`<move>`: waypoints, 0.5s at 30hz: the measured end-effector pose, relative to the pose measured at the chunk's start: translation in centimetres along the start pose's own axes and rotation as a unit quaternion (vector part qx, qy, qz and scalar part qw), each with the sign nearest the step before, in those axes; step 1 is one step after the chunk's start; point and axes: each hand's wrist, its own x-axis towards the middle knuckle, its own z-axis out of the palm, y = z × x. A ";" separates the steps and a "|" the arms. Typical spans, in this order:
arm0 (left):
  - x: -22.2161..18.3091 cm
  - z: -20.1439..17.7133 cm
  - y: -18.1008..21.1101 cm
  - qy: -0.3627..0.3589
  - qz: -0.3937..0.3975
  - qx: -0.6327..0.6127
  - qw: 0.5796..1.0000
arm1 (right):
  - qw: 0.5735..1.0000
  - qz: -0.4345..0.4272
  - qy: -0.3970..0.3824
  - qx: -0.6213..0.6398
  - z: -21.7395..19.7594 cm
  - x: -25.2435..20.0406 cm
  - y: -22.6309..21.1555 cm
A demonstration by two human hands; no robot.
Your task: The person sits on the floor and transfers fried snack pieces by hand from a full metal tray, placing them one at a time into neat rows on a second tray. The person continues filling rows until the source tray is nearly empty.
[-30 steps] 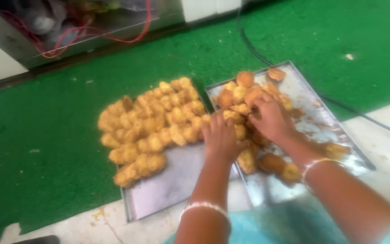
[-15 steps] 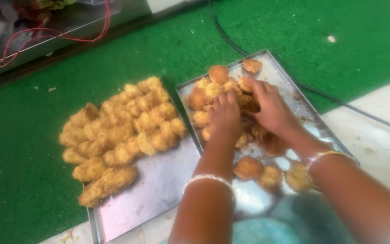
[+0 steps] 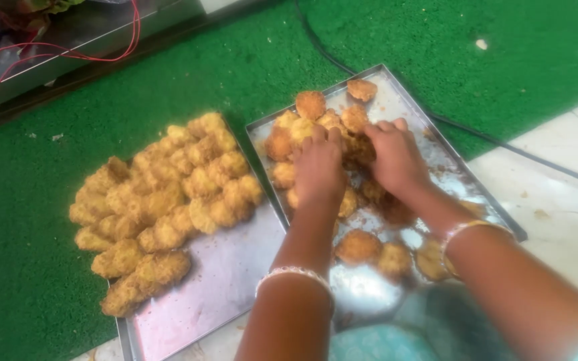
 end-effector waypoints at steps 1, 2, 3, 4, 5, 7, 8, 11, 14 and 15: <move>0.0 0.1 0.0 0.001 0.000 -0.001 1.000 | 1.000 0.000 0.000 -0.001 -0.2 0.0 -0.3; 0.0 0.2 0.0 -0.003 -0.014 -0.038 0.999 | 0.999 0.023 -0.024 -0.008 -0.4 0.0 -0.7; 0.0 0.2 -0.1 -0.007 -0.027 -0.074 0.997 | 0.998 0.047 -0.047 -0.015 -0.7 0.0 -1.1; -0.1 -0.2 0.0 -0.005 -0.027 -0.074 0.997 | 0.998 0.046 -0.046 -0.016 -0.7 -0.1 -1.3; -0.3 -0.6 0.1 -0.001 -0.039 -0.102 0.994 | 0.999 0.019 -0.023 0.023 -0.7 -0.1 -1.6; -0.8 -1.1 0.0 0.005 -0.051 -0.130 0.990 | 0.998 -0.010 0.001 0.062 -0.2 -0.2 -1.5; -1.2 -1.1 -0.3 0.052 -0.026 -0.153 0.987 | 0.996 -0.053 0.018 0.063 0.4 -0.1 -1.1; -2.0 -2.2 -0.9 0.083 -0.019 -0.182 0.980 | 0.994 -0.080 0.014 0.079 -0.1 -0.3 -2.5; -3.2 -4.4 -1.7 0.084 -0.034 -0.208 0.974 | 0.992 -0.031 -0.039 0.115 -2.2 -0.7 -5.3; -3.9 -5.3 -2.1 0.100 -0.032 -0.226 0.968 | 0.988 0.001 -0.074 0.136 -2.9 -1.0 -6.4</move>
